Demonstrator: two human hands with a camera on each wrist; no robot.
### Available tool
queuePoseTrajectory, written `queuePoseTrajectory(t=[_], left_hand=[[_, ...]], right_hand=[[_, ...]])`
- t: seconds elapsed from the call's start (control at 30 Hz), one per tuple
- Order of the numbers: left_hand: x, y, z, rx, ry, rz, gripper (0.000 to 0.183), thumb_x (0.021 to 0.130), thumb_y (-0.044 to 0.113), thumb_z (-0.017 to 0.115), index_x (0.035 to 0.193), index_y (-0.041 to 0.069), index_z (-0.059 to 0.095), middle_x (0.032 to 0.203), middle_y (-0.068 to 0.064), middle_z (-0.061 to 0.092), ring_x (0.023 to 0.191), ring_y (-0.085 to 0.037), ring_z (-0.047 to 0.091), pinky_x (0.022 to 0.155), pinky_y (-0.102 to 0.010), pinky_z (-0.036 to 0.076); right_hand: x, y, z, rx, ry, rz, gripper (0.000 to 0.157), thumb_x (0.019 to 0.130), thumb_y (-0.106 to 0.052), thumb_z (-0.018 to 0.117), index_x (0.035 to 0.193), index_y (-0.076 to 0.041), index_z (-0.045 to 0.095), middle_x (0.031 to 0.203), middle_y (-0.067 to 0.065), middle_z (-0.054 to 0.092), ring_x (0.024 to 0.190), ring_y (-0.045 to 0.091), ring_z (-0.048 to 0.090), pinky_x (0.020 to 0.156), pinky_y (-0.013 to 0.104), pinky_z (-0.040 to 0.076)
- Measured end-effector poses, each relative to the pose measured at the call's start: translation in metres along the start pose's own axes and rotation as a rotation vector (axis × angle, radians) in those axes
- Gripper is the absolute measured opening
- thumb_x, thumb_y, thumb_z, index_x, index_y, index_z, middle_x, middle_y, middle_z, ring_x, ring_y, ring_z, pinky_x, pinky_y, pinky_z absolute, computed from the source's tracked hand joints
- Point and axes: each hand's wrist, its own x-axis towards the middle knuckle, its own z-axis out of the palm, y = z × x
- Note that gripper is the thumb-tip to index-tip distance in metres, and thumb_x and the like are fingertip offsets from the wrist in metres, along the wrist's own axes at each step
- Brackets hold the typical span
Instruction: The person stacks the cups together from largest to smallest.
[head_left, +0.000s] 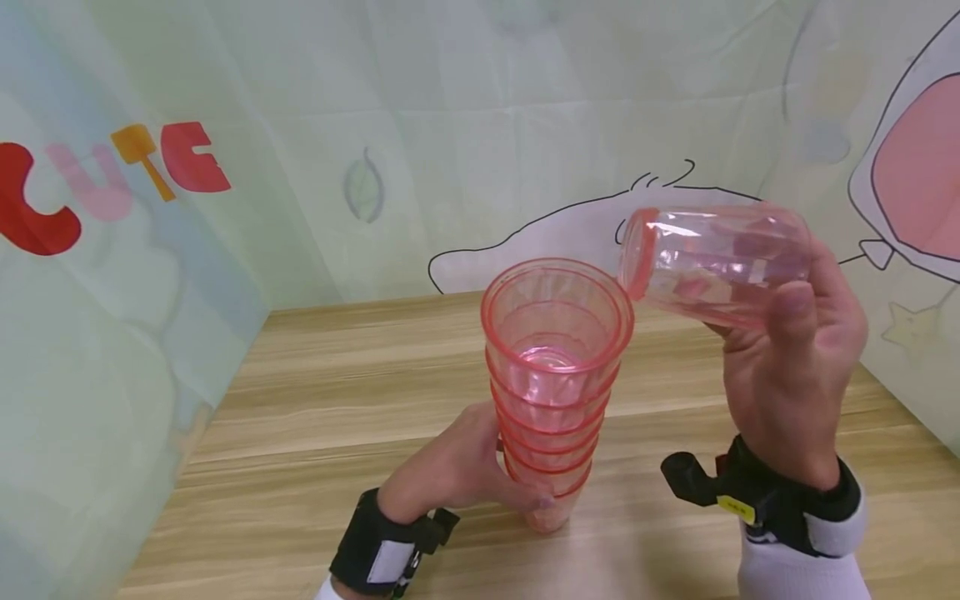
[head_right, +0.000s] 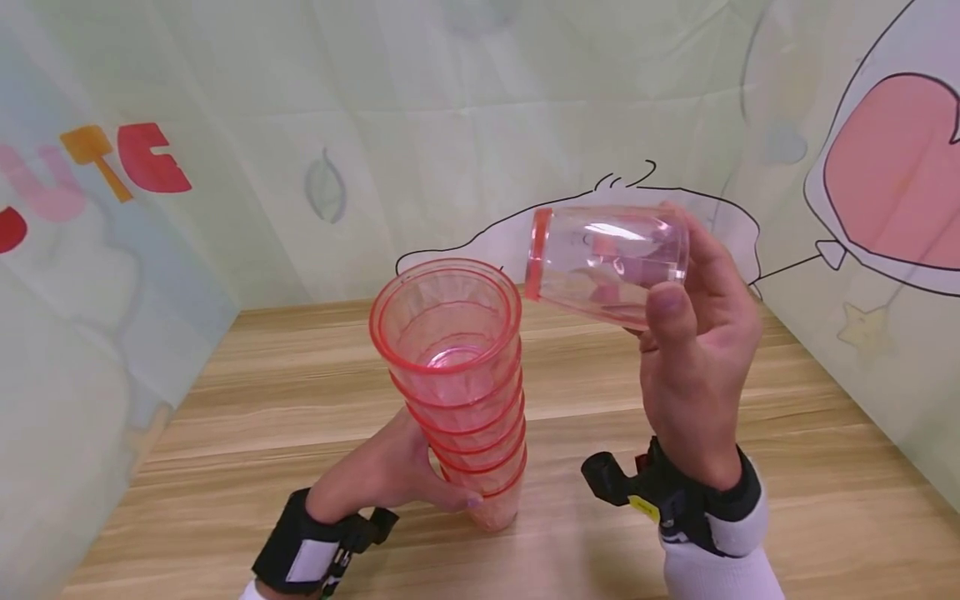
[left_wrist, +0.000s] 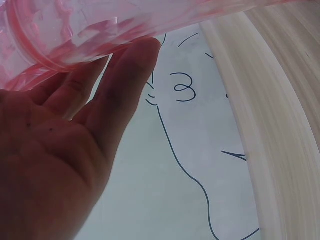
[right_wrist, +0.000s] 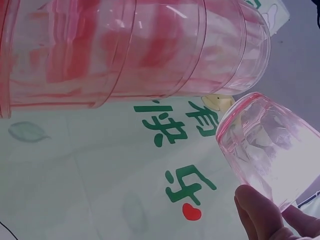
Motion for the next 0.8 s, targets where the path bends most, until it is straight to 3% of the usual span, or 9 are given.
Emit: queuePoseTrajectory(t=[0.2, 0.33, 0.63, 0.8], left_hand=[[-0.0007, 0.0000, -0.0003, -0.003, 0.002, 0.004, 0.063, 0.073, 0.032, 0.092, 0.125, 0.029, 0.058, 0.117, 0.012, 0.068, 0.109, -0.012, 0.062, 0.098, -0.037, 0.050], [-0.0009, 0.0004, -0.0010, 0.004, 0.003, 0.006, 0.062, 0.073, 0.032, 0.092, 0.124, 0.029, 0.058, 0.116, 0.012, 0.068, 0.108, -0.012, 0.062, 0.097, -0.037, 0.050], [0.0006, -0.0010, -0.0009, -0.005, -0.010, 0.016, 0.062, 0.074, 0.030, 0.091, 0.126, 0.029, 0.056, 0.118, 0.012, 0.067, 0.109, -0.013, 0.062, 0.097, -0.037, 0.050], [0.0000, -0.0024, -0.0001, -0.014, -0.013, 0.021, 0.061, 0.075, 0.031, 0.090, 0.126, 0.029, 0.056, 0.118, 0.012, 0.067, 0.108, -0.013, 0.062, 0.096, -0.037, 0.051]], right_hand=[[-0.0009, -0.0010, 0.0051, 0.024, -0.001, 0.004, 0.082, 0.075, -0.017, 0.091, 0.129, 0.023, 0.044, 0.121, 0.039, 0.052, 0.101, 0.048, 0.064, 0.082, 0.057, 0.054], [-0.0034, -0.0004, 0.0070, 0.106, -0.015, 0.010, 0.086, 0.076, -0.020, 0.091, 0.130, 0.023, 0.039, 0.121, 0.042, 0.050, 0.103, 0.051, 0.062, 0.083, 0.061, 0.053], [-0.0078, 0.0003, 0.0097, 0.194, -0.035, 0.044, 0.097, 0.074, -0.029, 0.091, 0.138, 0.016, 0.034, 0.131, 0.042, 0.045, 0.112, 0.055, 0.057, 0.085, 0.065, 0.050], [-0.0087, -0.0002, 0.0067, 0.181, -0.074, 0.021, 0.093, 0.075, -0.022, 0.090, 0.139, 0.018, 0.035, 0.130, 0.041, 0.046, 0.113, 0.055, 0.056, 0.083, 0.064, 0.051]])
